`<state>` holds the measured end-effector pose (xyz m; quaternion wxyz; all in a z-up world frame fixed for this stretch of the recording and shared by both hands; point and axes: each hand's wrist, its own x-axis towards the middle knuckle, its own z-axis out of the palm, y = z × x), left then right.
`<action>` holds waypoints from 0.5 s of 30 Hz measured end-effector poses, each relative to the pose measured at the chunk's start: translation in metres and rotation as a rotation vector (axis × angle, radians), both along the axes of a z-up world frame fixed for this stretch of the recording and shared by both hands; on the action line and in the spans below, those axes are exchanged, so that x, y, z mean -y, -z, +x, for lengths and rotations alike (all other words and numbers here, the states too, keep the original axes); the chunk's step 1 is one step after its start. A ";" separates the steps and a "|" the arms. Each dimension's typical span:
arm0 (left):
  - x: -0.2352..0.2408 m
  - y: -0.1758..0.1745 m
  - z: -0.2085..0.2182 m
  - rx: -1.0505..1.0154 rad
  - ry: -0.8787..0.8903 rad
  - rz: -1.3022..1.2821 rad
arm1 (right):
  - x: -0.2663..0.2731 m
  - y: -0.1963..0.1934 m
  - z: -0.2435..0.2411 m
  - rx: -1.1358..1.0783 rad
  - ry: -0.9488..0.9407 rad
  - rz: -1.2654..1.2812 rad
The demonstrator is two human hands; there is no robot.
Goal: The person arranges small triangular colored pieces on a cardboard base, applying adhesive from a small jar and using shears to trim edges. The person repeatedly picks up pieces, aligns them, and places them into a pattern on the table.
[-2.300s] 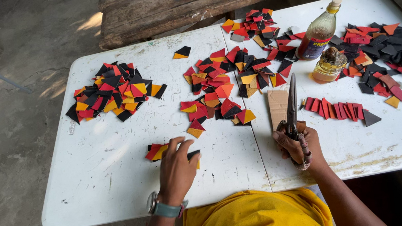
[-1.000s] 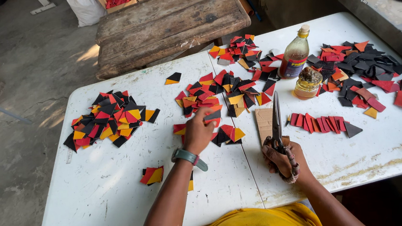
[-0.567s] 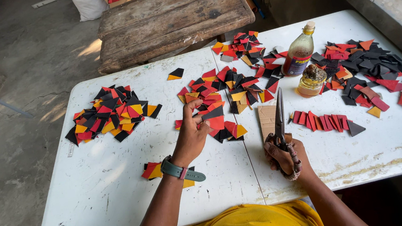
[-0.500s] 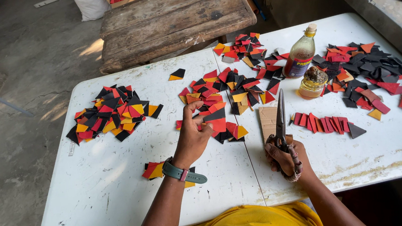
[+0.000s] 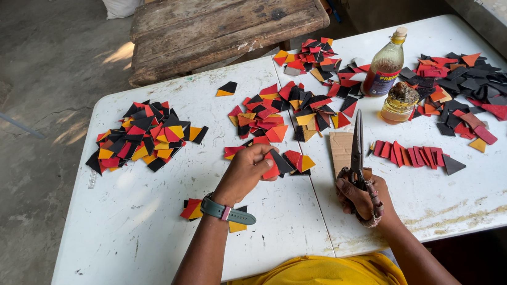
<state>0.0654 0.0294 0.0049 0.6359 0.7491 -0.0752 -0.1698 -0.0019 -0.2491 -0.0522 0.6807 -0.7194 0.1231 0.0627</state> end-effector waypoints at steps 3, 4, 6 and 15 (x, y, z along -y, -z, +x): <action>0.000 -0.008 -0.005 0.123 0.051 0.184 | 0.000 0.001 0.000 0.009 0.008 0.048; 0.001 -0.011 -0.006 0.153 0.065 0.174 | 0.000 0.002 0.000 0.018 0.002 0.043; 0.001 -0.016 -0.009 0.214 0.094 0.153 | 0.001 0.004 0.000 0.034 -0.010 0.034; 0.004 -0.012 -0.007 0.081 0.046 0.213 | 0.004 0.007 -0.001 0.064 -0.027 0.037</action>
